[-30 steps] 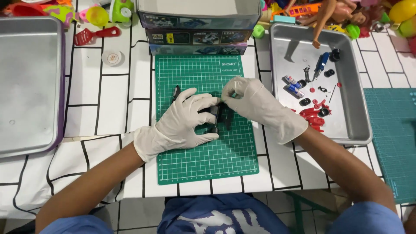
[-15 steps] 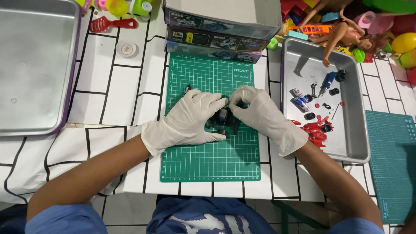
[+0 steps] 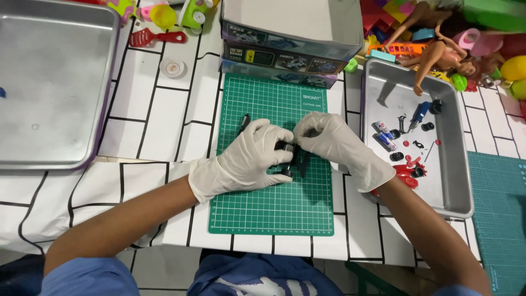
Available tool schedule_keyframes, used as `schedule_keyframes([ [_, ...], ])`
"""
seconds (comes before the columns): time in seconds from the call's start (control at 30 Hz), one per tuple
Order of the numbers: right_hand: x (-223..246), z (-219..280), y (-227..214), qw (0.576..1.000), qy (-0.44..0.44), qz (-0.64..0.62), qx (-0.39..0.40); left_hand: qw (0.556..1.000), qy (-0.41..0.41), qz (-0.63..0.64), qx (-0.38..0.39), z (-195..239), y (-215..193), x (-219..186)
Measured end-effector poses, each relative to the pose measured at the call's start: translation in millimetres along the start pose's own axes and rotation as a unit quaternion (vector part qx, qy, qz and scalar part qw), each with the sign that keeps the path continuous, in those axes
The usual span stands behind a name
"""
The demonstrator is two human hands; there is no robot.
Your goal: Assembling a mini 4WD toy car by fitting gears, motor, and chassis components together on a cutting mat.
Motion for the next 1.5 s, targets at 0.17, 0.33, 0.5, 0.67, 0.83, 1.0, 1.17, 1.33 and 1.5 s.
schedule_keyframes([
  [0.17,7,-1,-3,1.000,0.011,-0.012,0.014,0.999,0.037,0.016,-0.015,2,5,-7],
  [0.33,5,2,0,0.999,0.020,-0.009,0.023,0.997,0.041,0.057,-0.009,4,6,-9],
  [0.5,5,2,-1,1.000,0.021,-0.002,0.022,0.997,0.016,0.076,0.018,2,4,-9],
  [0.67,10,2,-1,1.000,0.002,-0.002,0.018,0.993,-0.005,0.115,0.040,0,0,-7],
  [0.83,11,3,-1,1.000,-0.007,-0.006,0.011,0.991,-0.010,0.125,0.046,-5,-3,-7],
  [1.0,-3,-1,6,0.998,0.054,-0.010,0.025,0.985,-0.019,0.172,0.026,-15,-26,-17],
  [1.17,-19,-1,13,0.997,0.073,-0.032,0.011,0.982,-0.022,0.183,0.024,-14,-22,-11],
  [1.33,-6,3,7,0.997,0.061,-0.042,0.001,0.985,-0.003,0.174,0.024,-9,-5,-1],
  [1.5,-18,4,15,0.993,0.118,0.001,0.017,0.983,-0.008,0.179,0.031,-10,-9,-5],
])
Point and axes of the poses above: each hand's wrist, its own z-axis away from the middle knuckle, its own y-axis out of the palm, x = y × z, the point moved 7 cm from there along -z, towards the middle knuckle, and after that the axes turned 10 degrees about z, right-handed, at the moved point
